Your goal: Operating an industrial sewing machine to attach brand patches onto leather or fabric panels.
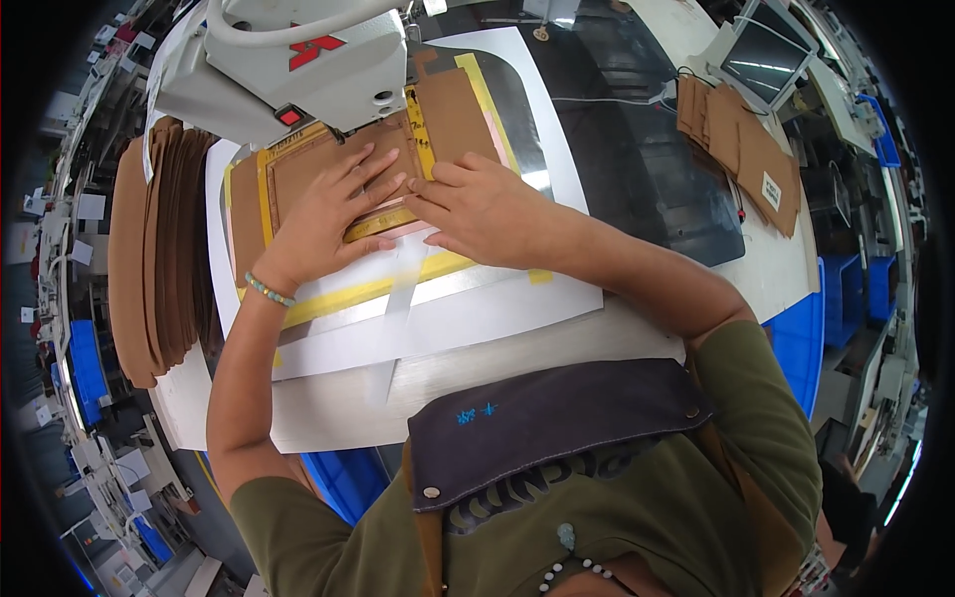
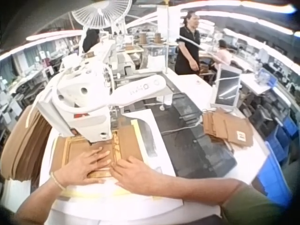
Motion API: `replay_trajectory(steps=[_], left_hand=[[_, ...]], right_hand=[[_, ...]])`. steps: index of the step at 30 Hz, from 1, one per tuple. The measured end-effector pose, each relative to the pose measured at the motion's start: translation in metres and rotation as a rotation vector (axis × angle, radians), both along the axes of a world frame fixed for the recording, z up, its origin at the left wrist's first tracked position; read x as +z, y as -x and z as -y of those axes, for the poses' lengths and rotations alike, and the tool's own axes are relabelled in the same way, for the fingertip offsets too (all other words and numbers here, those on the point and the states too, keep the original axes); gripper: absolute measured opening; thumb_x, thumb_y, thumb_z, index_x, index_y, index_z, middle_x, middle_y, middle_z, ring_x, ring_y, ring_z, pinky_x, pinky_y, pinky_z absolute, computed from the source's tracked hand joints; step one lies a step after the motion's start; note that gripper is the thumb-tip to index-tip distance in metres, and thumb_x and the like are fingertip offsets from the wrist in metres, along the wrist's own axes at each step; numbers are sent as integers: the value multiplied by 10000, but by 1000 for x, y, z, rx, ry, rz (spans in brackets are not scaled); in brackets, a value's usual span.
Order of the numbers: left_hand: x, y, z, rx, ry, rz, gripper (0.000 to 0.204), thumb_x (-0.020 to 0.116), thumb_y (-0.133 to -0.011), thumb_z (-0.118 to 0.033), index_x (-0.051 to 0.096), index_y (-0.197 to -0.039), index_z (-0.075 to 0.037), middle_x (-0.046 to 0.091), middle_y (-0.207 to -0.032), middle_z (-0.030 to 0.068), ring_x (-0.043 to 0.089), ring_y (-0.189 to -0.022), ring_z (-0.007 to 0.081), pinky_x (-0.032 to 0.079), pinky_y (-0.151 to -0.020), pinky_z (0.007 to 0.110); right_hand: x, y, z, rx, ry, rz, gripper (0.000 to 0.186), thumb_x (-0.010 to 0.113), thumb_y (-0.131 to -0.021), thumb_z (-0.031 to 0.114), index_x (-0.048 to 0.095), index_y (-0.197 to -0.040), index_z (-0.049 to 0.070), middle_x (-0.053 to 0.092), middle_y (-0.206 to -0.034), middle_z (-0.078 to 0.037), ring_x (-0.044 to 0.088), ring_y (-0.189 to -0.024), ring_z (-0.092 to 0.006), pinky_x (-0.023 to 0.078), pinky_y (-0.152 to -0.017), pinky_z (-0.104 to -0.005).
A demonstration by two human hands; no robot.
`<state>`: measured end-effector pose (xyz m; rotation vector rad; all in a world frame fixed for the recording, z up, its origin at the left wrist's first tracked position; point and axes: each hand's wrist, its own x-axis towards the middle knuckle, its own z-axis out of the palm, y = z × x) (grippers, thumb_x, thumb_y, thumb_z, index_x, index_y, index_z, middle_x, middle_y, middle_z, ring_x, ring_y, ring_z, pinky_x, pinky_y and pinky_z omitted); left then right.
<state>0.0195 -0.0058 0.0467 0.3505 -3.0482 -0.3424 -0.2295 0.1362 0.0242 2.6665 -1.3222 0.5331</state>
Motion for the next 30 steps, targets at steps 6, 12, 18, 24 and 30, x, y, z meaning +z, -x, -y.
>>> replay_trajectory(steps=[6, 12, 18, 24, 30], left_hand=[[-4, 5, 12, -17, 89, -34, 802, 722, -943, -554, 510, -1621, -181, 406, -1728, 87, 351, -1584, 383, 312, -1291, 510], [-10, 11, 21, 12, 111, -54, 798, 706, -962, -529, 492, -1637, -161, 420, -1719, 99, 380, -1560, 388, 310, -1277, 502], [-12, 16, 32, 71, 111, -63, 760, 712, -969, -489, 521, -1617, -142, 530, -1635, 122, 444, -1474, 409, 304, -1275, 493], [-10, 20, 49, 106, 125, -25, 683, 722, -971, -380, 563, -1575, -106, 572, -1592, 141, 415, -1499, 436, 279, -1282, 519], [-8, 27, 50, 166, 8, -138, 591, 691, -1003, -393, 625, -1535, -144, 628, -1493, 213, 474, -1412, 448, 324, -1236, 517]], right_hand=[[-3, 5, 10, -28, -40, -47, 544, 718, -1004, 382, 643, -1396, 12, 708, -1285, -74, 618, -1134, -221, 474, -968, -370], [-16, 8, 21, -75, 42, -30, 483, 648, -1057, 426, 668, -1346, 40, 692, -1339, -77, 594, -1244, -218, 460, -1009, -386], [-19, 19, 24, -91, 45, 29, 482, 623, -1072, 432, 667, -1392, 73, 655, -1439, -89, 566, -1329, -233, 425, -1112, -415], [-12, 29, 28, -167, -44, 72, 493, 607, -1085, 399, 661, -1442, 63, 583, -1561, -128, 469, -1474, -283, 358, -1221, -458], [-13, 40, 33, -138, 97, 130, 440, 625, -1055, 409, 712, -1327, 75, 632, -1459, -117, 526, -1392, -286, 394, -1160, -471]])
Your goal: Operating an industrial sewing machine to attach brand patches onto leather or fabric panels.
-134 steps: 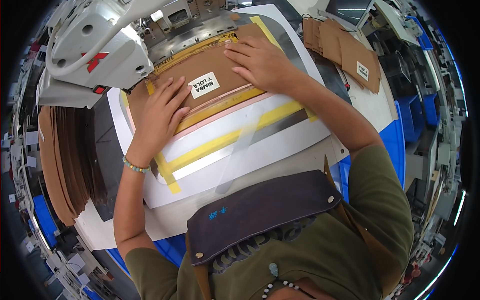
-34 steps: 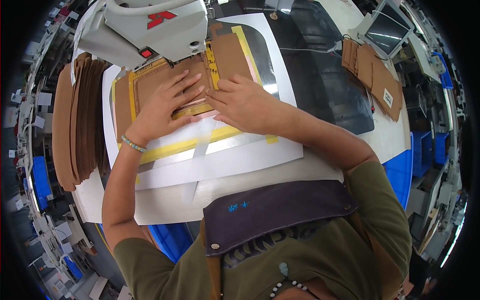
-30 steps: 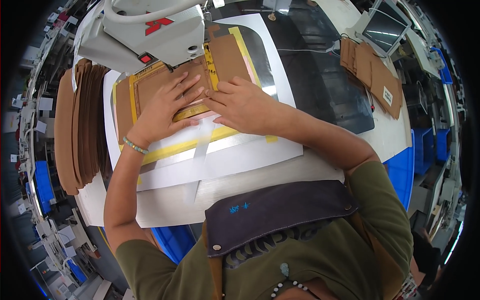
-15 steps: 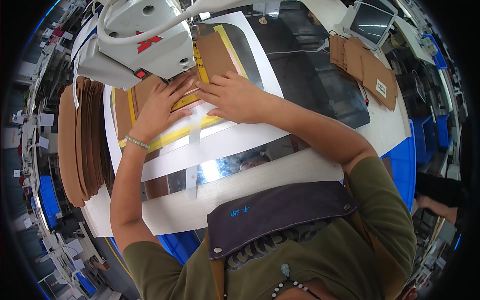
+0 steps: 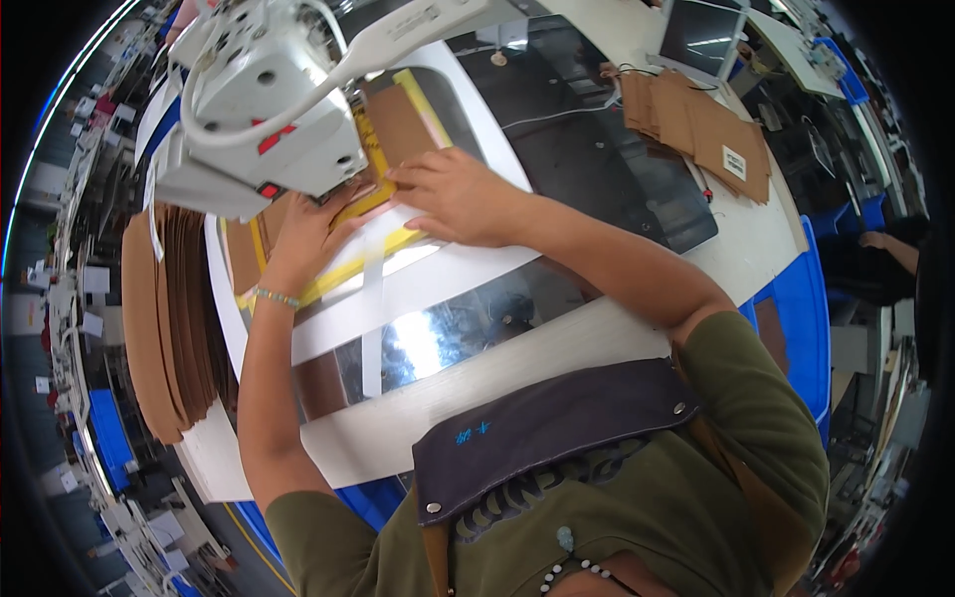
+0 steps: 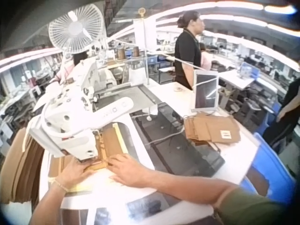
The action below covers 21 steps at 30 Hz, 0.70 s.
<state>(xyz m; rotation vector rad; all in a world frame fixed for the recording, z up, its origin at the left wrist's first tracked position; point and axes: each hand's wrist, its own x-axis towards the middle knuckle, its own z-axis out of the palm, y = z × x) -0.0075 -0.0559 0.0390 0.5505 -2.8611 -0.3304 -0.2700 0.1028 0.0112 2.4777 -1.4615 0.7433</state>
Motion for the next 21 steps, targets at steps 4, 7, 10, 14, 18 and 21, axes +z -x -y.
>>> replay_trajectory(steps=[4, 7, 10, 14, 18, 21], left_hand=[[-16, -13, -14, 149, 24, -39, 505, 635, -1041, -316, 668, -1459, -34, 598, -1505, 239, 464, -1437, 438, 286, -1254, 538], [-31, -68, 4, 386, -100, -114, 454, 610, -1085, -262, 645, -1429, 32, 574, -1528, 246, 472, -1446, 435, 307, -1254, 511], [-37, -100, 36, 454, -262, -409, 394, 615, -1071, -129, 610, -1388, 105, 582, -1437, 263, 538, -1355, 416, 401, -1172, 434], [-63, -114, 90, 617, -81, -235, 418, 608, -1079, -151, 600, -1398, 119, 552, -1531, 268, 464, -1473, 422, 339, -1249, 477], [-86, -144, 121, 610, 65, -220, 354, 612, -1022, -48, 625, -1338, 110, 579, -1449, 267, 509, -1368, 457, 376, -1186, 492], [-84, -116, 125, 572, -49, -217, 345, 577, -1026, -25, 628, -1338, 113, 588, -1449, 271, 502, -1386, 449, 370, -1196, 489]], right_hand=[[-27, 3, 7, 176, -21, 322, 356, 741, -870, 253, 719, -1138, 20, 685, -1246, -199, 627, -1222, -391, 485, -1050, -516], [-23, -15, 5, 258, 67, 287, 333, 705, -914, 211, 705, -1172, -1, 688, -1256, -191, 627, -1211, -386, 482, -1044, -508], [-15, -44, -8, 434, 51, 189, 339, 585, -1077, 222, 690, -1335, 30, 650, -1433, -211, 604, -1335, -395, 427, -1141, -583], [0, -70, -49, 705, -142, -22, 340, 567, -1069, 166, 682, -1353, 17, 586, -1548, -202, 526, -1453, -387, 381, -1217, -604], [-21, -86, -49, 780, -89, 59, 315, 567, -1045, 82, 684, -1307, -48, 645, -1450, -229, 603, -1349, -383, 470, -1127, -529], [-20, -70, -56, 681, -164, -29, 310, 589, -1038, 75, 683, -1303, -57, 674, -1394, -235, 624, -1332, -378, 492, -1088, -491]])
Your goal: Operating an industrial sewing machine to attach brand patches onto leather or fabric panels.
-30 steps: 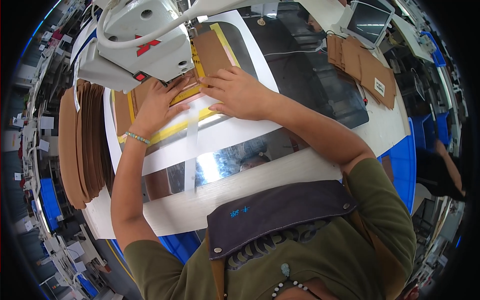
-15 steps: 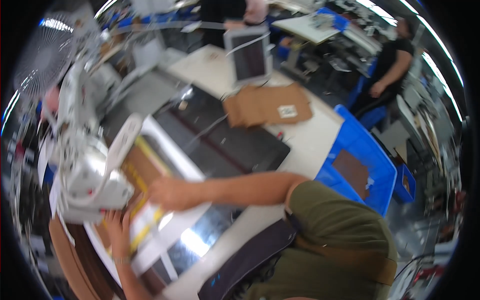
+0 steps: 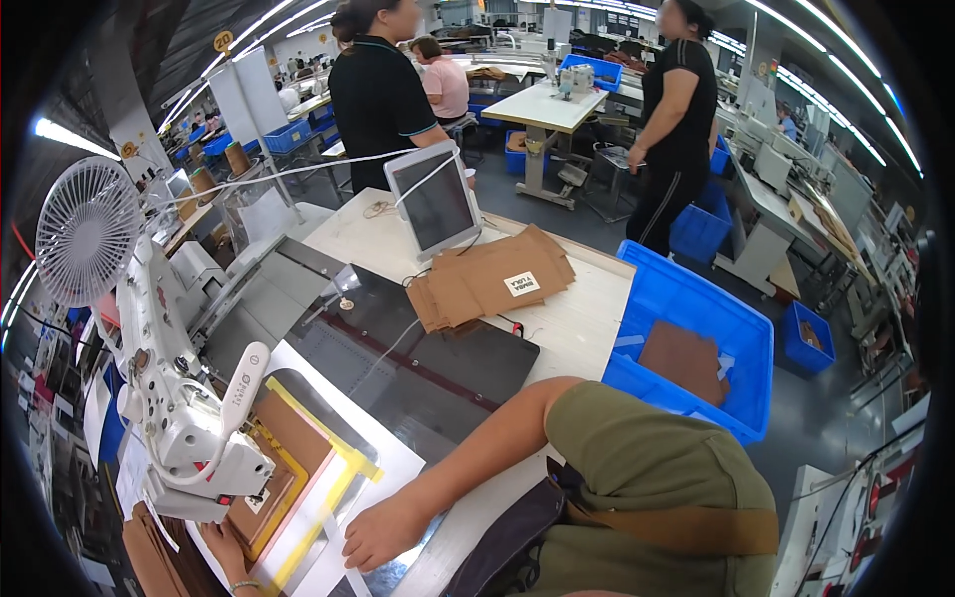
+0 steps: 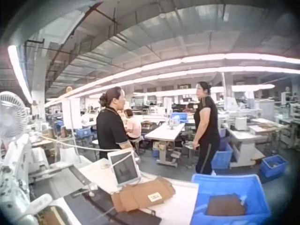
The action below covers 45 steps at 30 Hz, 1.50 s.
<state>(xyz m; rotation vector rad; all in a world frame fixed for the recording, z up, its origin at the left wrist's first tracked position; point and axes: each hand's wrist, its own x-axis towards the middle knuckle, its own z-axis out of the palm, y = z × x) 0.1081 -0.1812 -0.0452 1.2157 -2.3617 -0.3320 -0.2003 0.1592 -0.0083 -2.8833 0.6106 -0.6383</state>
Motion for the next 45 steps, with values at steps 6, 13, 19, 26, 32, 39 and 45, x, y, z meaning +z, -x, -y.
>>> replay_trajectory(steps=[6, 13, 19, 26, 32, 39, 45], left_hand=[[-10, -13, 36, -117, -194, -296, 322, 505, -1081, -20, 617, -1336, 140, 634, -1407, 271, 568, -1322, 433, 413, -1173, 460], [-30, 16, 40, 116, 175, 86, 513, 784, -976, -250, 653, -1340, 86, 637, -1382, 303, 555, -1284, 520, 457, -1100, 541], [-50, 53, 61, 193, -116, 280, 432, 668, -1051, -292, 660, -1308, 55, 714, -1340, 205, 676, -1208, 400, 559, -1018, 456], [-97, 80, 96, 52, -381, -229, 495, 611, -1064, -377, 668, -1319, 43, 716, -1350, 213, 685, -1208, 402, 560, -1015, 476], [-147, 116, 91, -84, -644, -759, 567, 555, -1076, -463, 675, -1329, 31, 719, -1359, 220, 694, -1209, 404, 561, -1012, 496], [-73, -2, 71, 157, -94, -485, 479, 634, -1044, -313, 675, -1358, 46, 707, -1406, 229, 705, -1208, 341, 564, -1008, 480], [113, 43, -133, 177, 383, -61, 227, 668, -1051, -91, 710, -1245, 18, 759, -1130, 217, 716, -1079, 400, 548, -947, 457]], right_hand=[[14, 8, -13, -108, 7, -68, 243, 649, -1012, 77, 697, -1218, -43, 685, -1132, -192, 652, -1109, -339, 506, -897, -455], [5, 23, 5, -233, -71, 92, 201, 749, -951, 215, 719, -1023, 31, 658, -1005, -128, 627, -1079, -311, 481, -853, -464], [23, 51, 7, -298, -307, 7, 139, 775, -909, 231, 721, -864, 112, 696, -955, -77, 674, -979, -323, 500, -844, -487], [21, 60, 5, -244, -634, 590, 149, 762, -900, 88, 725, -1034, 33, 744, -1025, -120, 715, -990, -308, 556, -854, -421], [12, 68, 0, -294, -622, 687, 281, 788, -867, 50, 768, -1144, 10, 776, -1009, -139, 740, -945, -294, 565, -862, -395], [11, 55, 5, -270, -593, 646, 205, 806, -865, 72, 804, -1060, 10, 783, -988, -146, 743, -935, -300, 565, -833, -417], [-8, 80, 9, -271, -511, 688, 193, 716, -1000, 186, 804, -1040, 19, 767, -974, -166, 725, -923, -327, 563, -834, -444]])
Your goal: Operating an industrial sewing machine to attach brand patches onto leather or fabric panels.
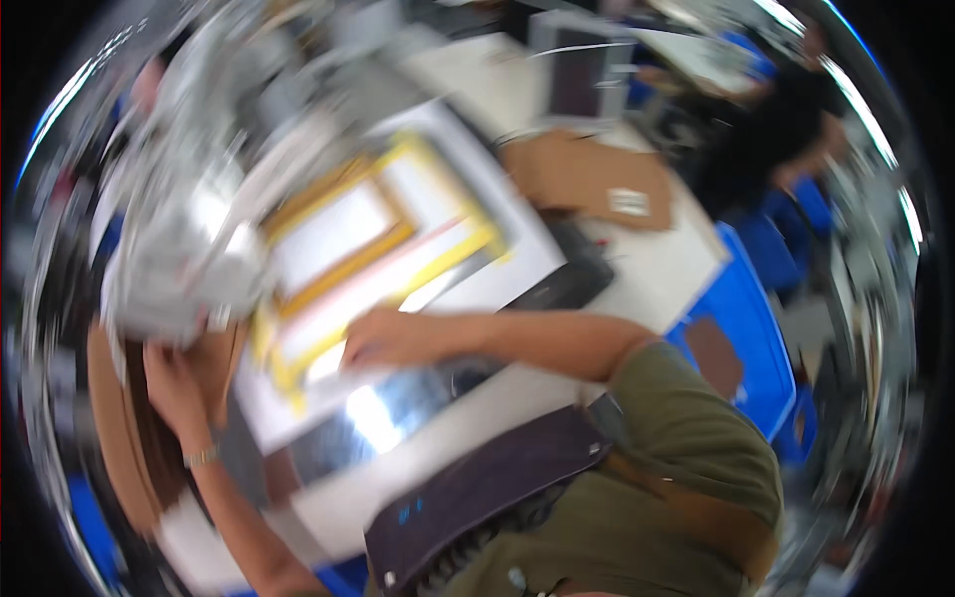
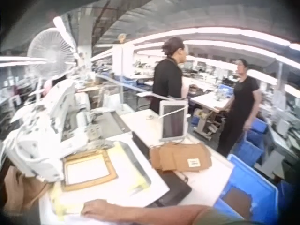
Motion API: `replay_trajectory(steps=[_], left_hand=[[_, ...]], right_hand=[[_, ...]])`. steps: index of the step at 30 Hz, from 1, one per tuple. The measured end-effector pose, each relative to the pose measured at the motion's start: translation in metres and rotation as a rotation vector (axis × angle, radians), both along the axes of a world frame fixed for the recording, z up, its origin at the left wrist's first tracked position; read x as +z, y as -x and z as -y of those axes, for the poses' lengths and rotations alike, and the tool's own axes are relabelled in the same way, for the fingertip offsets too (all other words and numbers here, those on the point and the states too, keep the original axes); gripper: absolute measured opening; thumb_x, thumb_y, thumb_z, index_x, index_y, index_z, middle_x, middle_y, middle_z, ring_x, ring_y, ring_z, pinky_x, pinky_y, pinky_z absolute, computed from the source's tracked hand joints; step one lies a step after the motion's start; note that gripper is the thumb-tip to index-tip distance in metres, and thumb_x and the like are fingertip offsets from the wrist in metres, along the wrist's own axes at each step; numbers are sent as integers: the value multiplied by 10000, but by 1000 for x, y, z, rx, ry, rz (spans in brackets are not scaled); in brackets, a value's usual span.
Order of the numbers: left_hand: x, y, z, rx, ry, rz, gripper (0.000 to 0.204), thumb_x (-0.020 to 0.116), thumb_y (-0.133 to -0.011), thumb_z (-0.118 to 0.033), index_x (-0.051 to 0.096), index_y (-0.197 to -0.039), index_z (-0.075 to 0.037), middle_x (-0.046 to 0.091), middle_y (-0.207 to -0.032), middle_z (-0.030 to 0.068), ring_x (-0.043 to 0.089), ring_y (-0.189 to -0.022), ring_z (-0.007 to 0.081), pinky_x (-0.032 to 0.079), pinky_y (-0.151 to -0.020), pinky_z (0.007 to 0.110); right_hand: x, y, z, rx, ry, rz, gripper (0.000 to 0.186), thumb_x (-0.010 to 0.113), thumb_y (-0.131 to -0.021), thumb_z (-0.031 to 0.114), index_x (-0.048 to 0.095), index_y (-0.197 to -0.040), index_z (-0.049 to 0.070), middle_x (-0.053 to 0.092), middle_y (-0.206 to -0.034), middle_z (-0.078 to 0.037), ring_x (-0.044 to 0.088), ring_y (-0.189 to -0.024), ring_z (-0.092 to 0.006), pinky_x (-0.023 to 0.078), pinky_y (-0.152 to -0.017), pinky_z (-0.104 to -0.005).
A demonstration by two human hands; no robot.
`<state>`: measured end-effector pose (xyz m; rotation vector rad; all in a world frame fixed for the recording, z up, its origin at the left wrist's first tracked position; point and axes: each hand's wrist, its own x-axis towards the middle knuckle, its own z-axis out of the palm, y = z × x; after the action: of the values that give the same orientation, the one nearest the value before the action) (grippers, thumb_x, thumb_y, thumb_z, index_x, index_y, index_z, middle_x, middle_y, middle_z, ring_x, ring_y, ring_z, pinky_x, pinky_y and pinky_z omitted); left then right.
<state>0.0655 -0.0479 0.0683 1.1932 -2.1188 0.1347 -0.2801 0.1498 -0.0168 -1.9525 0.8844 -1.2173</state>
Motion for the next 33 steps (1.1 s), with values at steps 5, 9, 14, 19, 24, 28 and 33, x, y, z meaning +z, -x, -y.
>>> replay_trajectory(steps=[5, 9, 14, 19, 24, 28, 33], left_hand=[[46, -113, -127, 233, 128, -114, 137, 722, -1037, -111, 682, -1110, -2, 732, -981, 146, 710, -795, 282, 561, -759, 387], [28, -228, -237, 574, -24, -198, 122, 714, -1045, -111, 690, -1092, 0, 730, -979, 123, 711, -816, 233, 561, -754, 362], [-48, -340, -383, 912, -15, -68, 131, 681, -1061, -128, 700, -1104, -5, 725, -1010, 134, 682, -832, 250, 541, -722, 366], [-126, -398, -477, 1167, -105, -90, 139, 655, -1070, -129, 695, -1111, -3, 730, -1062, 141, 708, -889, 292, 556, -800, 416], [-189, -480, -550, 1663, -455, 298, 507, 676, -1046, -394, 684, -1367, -1, 643, -1384, 324, 587, -1369, 461, 500, -1108, 523], [-200, -505, -489, 1518, -405, 130, 654, 712, -1013, -494, 663, -1423, 13, 617, -1426, 355, 552, -1404, 477, 480, -1143, 515], [-136, -421, -334, 1008, -2, -294, 364, 638, -1104, -235, 704, -1337, 37, 708, -1363, 194, 706, -1154, 267, 555, -987, 381]], right_hand=[[51, 6, -14, -73, -150, -251, 151, 723, -964, 62, 774, -1062, -41, 773, -1033, -155, 738, -953, -272, 563, -880, -357], [51, -12, -15, -29, -245, -249, 143, 727, -947, 46, 759, -1042, -56, 762, -993, -148, 715, -909, -249, 545, -878, -322], [46, -24, -20, -47, -278, -273, 126, 710, -968, 28, 757, -1051, -54, 751, -976, -103, 683, -898, -184, 525, -882, -288], [41, -16, -19, -110, -308, -272, 135, 705, -977, 32, 749, -1057, -68, 752, -983, -85, 677, -917, -156, 521, -899, -284], [41, -23, -16, -105, -316, -293, 148, 710, -981, 52, 754, -1065, -62, 746, -977, -78, 678, -931, -150, 516, -913, -273], [46, -21, -19, -164, -409, -201, 148, 722, -991, 84, 771, -1047, -44, 750, -976, -65, 679, -944, -130, 520, -921, -269], [84, 12, -3, -79, -489, -308, 176, 786, -961, 130, 775, -1027, -32, 755, -964, -36, 677, -921, -115, 550, -890, -287]])
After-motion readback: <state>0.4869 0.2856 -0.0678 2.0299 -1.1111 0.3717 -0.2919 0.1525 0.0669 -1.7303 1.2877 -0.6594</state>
